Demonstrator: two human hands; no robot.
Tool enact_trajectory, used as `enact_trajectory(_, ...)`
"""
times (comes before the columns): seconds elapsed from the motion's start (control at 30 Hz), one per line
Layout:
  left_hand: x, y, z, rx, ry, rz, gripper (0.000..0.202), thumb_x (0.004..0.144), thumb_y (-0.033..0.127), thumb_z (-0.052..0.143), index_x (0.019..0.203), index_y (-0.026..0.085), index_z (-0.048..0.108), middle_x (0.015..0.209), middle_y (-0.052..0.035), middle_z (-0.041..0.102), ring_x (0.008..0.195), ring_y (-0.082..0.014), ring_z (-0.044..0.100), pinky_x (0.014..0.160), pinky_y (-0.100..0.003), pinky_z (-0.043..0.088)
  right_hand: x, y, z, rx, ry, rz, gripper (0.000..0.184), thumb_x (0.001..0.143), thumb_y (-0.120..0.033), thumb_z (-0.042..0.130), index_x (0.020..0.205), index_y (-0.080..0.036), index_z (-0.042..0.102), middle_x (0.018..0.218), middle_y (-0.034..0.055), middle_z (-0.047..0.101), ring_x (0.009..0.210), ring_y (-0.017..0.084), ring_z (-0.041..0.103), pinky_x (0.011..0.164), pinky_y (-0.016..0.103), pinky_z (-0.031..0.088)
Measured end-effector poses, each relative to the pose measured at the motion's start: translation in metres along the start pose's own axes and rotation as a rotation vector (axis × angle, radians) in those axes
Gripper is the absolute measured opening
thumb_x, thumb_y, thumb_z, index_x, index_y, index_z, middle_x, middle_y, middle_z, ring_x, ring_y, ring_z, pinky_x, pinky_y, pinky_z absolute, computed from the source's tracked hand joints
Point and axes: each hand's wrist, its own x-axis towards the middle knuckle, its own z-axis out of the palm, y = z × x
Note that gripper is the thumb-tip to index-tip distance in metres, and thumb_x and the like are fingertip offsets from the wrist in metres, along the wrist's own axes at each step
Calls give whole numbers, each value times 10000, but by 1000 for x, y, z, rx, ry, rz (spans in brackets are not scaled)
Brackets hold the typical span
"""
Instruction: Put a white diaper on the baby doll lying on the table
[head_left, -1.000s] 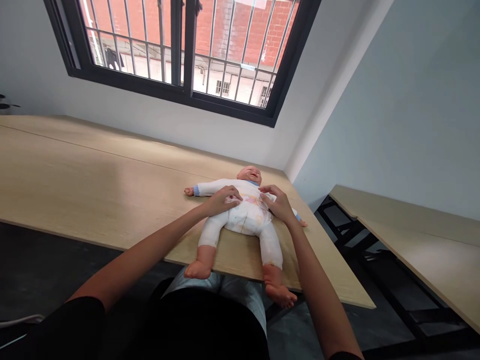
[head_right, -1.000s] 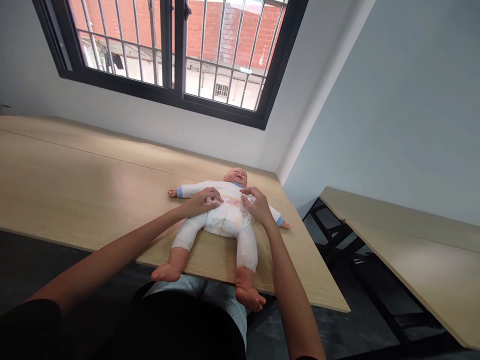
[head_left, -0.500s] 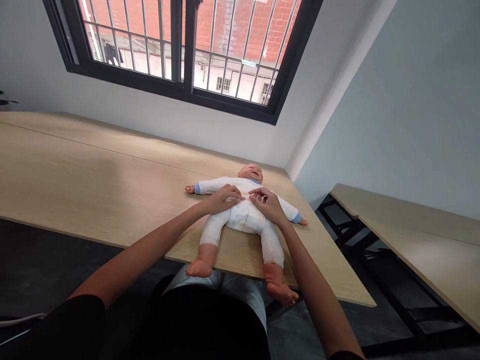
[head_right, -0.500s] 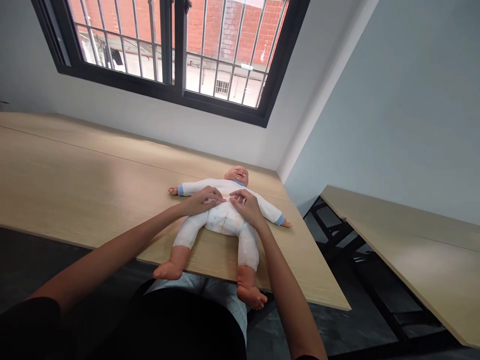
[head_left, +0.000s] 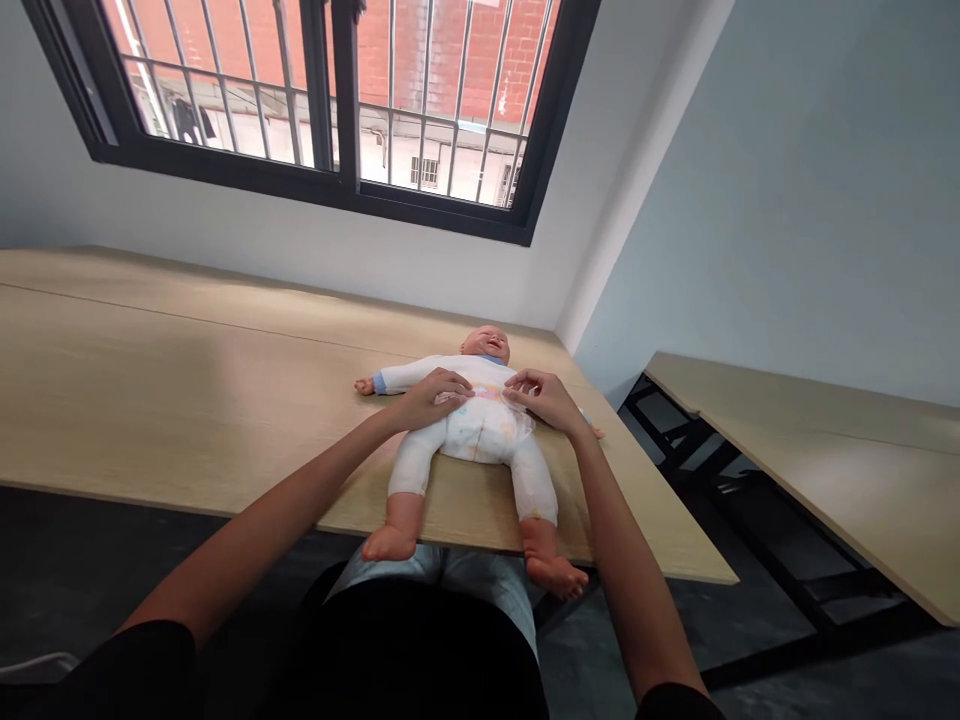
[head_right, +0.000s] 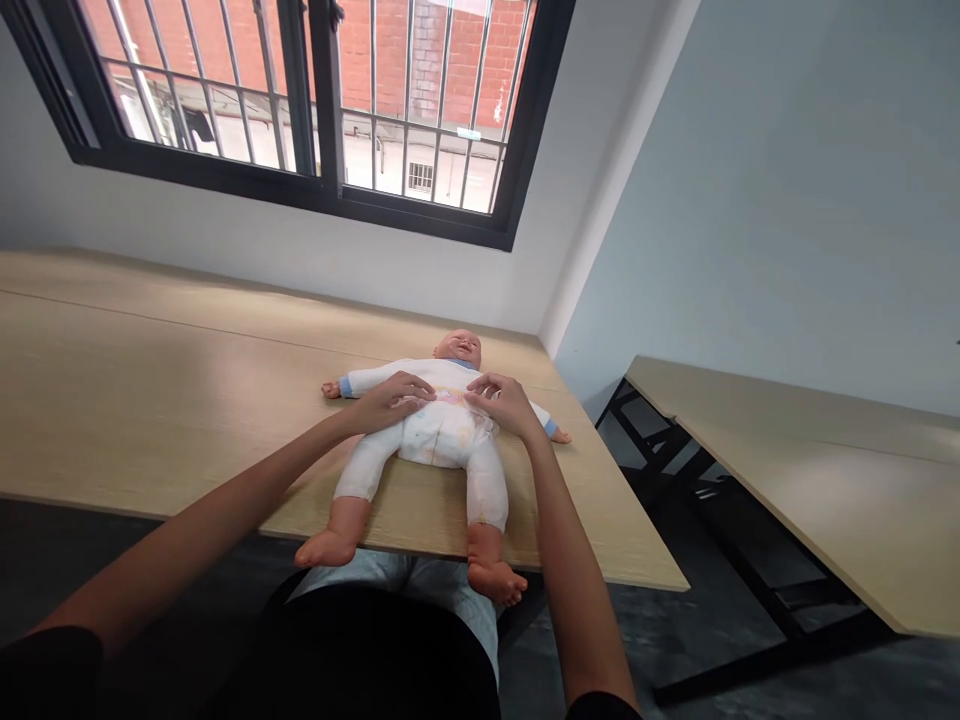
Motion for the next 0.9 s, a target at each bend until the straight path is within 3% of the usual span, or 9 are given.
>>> enact_trajectory(0.1, 0, 1, 1, 60, -60, 0, 340, 962, 367, 465, 1080, 158, 704, 1162, -83, 646, 1144, -224, 511, 1008, -367, 385, -1, -1, 4, 46, -141, 17, 371, 729, -442, 737, 897, -113, 704, 861, 52, 655, 749, 129, 542, 665, 246, 405)
enact_trajectory(0.17, 0, 0, 2, 84, -80, -3, 351, 962, 362, 461, 1109, 150, 699, 1170, -85, 646, 1146, -228, 506, 1012, -376, 383, -1, 0, 8, 87, -164, 33, 371, 728, -433, 741, 897, -107, 692, 838, 44, 643, 732, 118, 532, 655, 237, 401)
enact_trajectory(0.33, -1, 4, 3, -18, -27, -33, 338, 922, 395, 525, 1079, 155, 705, 1155, -90, 651, 1141, -225, 520, 996, -374, 395, -3, 3, 16, 110, -109, 11, 344, 733, -381, 727, 912, -94, 662, 810, 37, 619, 695, 110, 508, 629, 235, 391)
enact_trajectory(0.53, 2, 7, -3, -245, 198, -355, 354, 843, 471, 575, 915, 143, 688, 1033, -84, 669, 982, -200, 585, 774, -279, 447, -2, 3, 10, -25, 81, -69, 313, 798, -421, 640, 908, -129, 666, 811, 39, 631, 706, 133, 519, 642, 251, 407)
enact_trajectory(0.63, 3, -2, -8, -283, 317, -468, 373, 840, 490, 544, 885, 132, 640, 992, -86, 653, 867, -164, 584, 681, -243, 448, -2, 11, 2, -99, 239, 30, 281, 806, -417, 602, 857, -144, 644, 848, 55, 654, 732, 154, 544, 678, 271, 418)
enact_trajectory(0.73, 0, -12, -10, -325, 343, -619, 345, 807, 471, 582, 822, 126, 591, 910, -82, 631, 754, -138, 571, 616, -224, 436, -5, 27, -3, -191, 301, 208, 266, 813, -412, 579, 758, -154, 611, 844, 88, 660, 739, 188, 563, 695, 302, 412)
enact_trajectory(0.83, -3, -17, -8, -370, 270, -784, 360, 785, 461, 638, 738, 117, 544, 779, -70, 589, 627, -121, 522, 537, -218, 391, -9, 43, 1, -164, 161, 383, 405, 861, -477, 515, 638, -148, 589, 690, 115, 628, 593, 201, 567, 625, 323, 423)
enact_trajectory(0.9, -4, -17, -6, -406, 228, -865, 364, 821, 465, 627, 775, 110, 556, 813, -80, 593, 657, -126, 524, 547, -216, 400, -9, 50, 7, -106, 34, 458, 481, 884, -513, 466, 580, -151, 549, 603, 110, 594, 495, 194, 543, 562, 321, 427)
